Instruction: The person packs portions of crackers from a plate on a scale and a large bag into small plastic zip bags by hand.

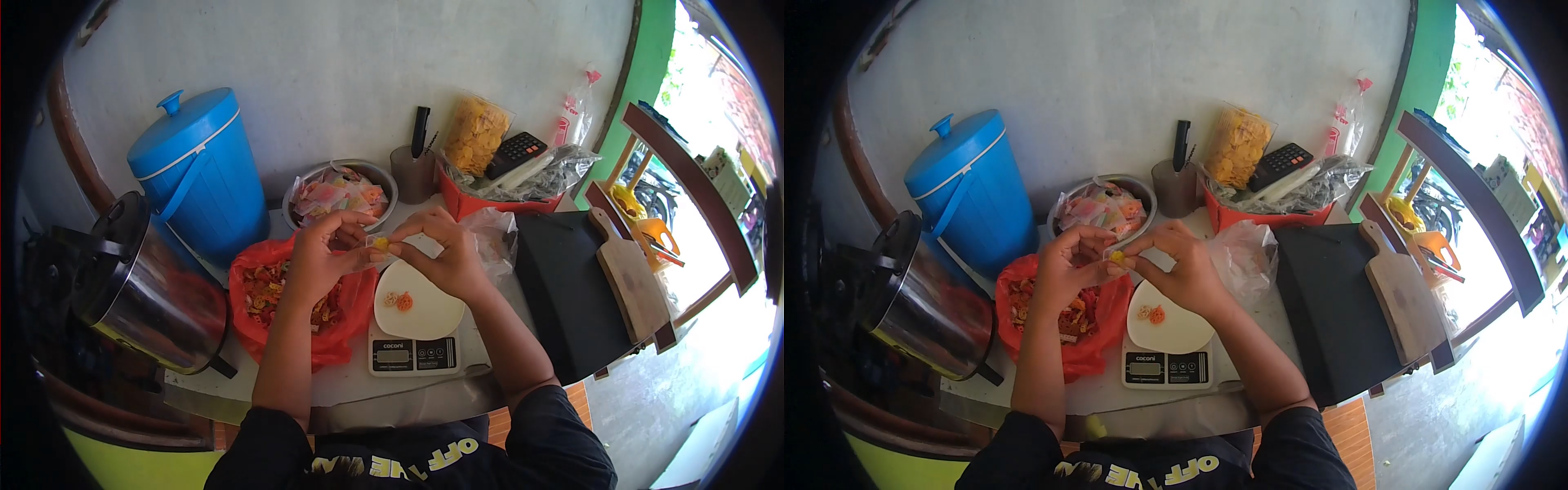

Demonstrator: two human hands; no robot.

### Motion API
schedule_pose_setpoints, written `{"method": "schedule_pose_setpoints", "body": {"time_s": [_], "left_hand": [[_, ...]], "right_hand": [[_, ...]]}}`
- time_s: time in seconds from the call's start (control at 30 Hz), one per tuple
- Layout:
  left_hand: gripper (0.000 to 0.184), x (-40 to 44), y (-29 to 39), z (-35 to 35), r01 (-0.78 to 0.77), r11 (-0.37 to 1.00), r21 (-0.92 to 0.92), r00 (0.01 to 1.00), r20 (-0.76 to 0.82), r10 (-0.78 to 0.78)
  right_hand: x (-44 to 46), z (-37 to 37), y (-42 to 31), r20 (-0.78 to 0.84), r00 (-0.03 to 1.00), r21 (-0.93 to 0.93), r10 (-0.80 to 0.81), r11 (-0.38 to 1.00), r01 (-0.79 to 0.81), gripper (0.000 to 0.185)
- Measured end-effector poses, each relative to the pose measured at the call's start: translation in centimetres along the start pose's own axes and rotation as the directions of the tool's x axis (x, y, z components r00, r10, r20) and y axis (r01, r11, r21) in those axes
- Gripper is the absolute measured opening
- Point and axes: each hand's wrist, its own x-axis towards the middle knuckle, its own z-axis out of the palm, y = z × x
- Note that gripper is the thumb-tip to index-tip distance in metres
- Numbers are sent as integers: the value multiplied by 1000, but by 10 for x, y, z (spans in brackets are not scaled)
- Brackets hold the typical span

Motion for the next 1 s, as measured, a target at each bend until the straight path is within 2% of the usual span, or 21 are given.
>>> {"method": "schedule_pose_setpoints", "body": {"time_s": [0.03, 0.13, 0.23, 0.27, 0.33, 0.43, 0.5, 0.53, 0.6, 0.63, 0.73, 0.8, 0.87, 0.93, 1.0], "left_hand": [[41, 0, 0, 0, -6, 1000, 16, 1000, 2, 6], [33, 1, 0, -2, -15, 999, 41, 1000, -2, 15], [24, 2, 4, -4, 31, 999, 36, 999, -29, -30], [22, 1, 11, -6, 72, 997, 41, 997, -45, -70], [18, 1, 13, -10, 96, 994, 49, 992, -92, -91], [17, 4, -1, -20, 15, 997, 70, 987, -160, -3], [19, 6, -5, -23, -81, 993, 83, 980, -174, 95], [19, 5, -2, -22, -40, 998, 43, 983, -175, 47], [21, 2, 8, -20, 41, 998, -40, 983, -177, -47], [22, 2, 7, -20, 44, 999, -24, 984, -174, -48], [28, 3, 1, -22, 19, 999, 31, 988, -156, -14], [32, 3, -4, -22, -42, 997, 68, 990, -133, 51], [34, 3, 0, -18, -35, 997, 66, 992, -120, 43], [35, 2, 5, -13, 2, 999, 46, 995, -105, 2], [38, 2, 8, -8, 70, 998, 8, 995, -74, -69]], "right_hand": [[1, -1, 0, 37, 997, -24, -61, 998, 62, 20], [-2, -1, -1, 85, 996, -123, -37, 991, 48, 17], [-2, -1, 0, 120, 989, 88, 84, 992, -95, 21], [-2, -2, 1, 157, 972, 92, 172, 978, -188, 21], [-1, -4, 2, 236, 911, 90, 339, 925, -368, 20], [-20, 6, 34, 530, 801, -200, 278, 959, -200, 23], [-23, 15, 36, 637, 635, -365, 436, 897, -250, 28], [-25, 19, 35, 670, 538, -446, 512, 856, -260, 31], [-31, 28, 43, 677, 557, -448, 481, 870, -205, 31], [-32, 31, 46, 683, 565, -449, 463, 876, -176, 32], [-23, 24, 44, 723, 485, -394, 492, 870, -295, 27], [-16, 11, 39, 599, 699, -163, 390, 914, -371, 24], [-10, 3, 30, 379, 868, 42, 322, 931, -364, 24], [-5, 0, 19, 87, 957, 195, 277, 937, -289, 28], [-2, -3, 9, 63, 960, 156, 272, 948, -279, 31]]}}
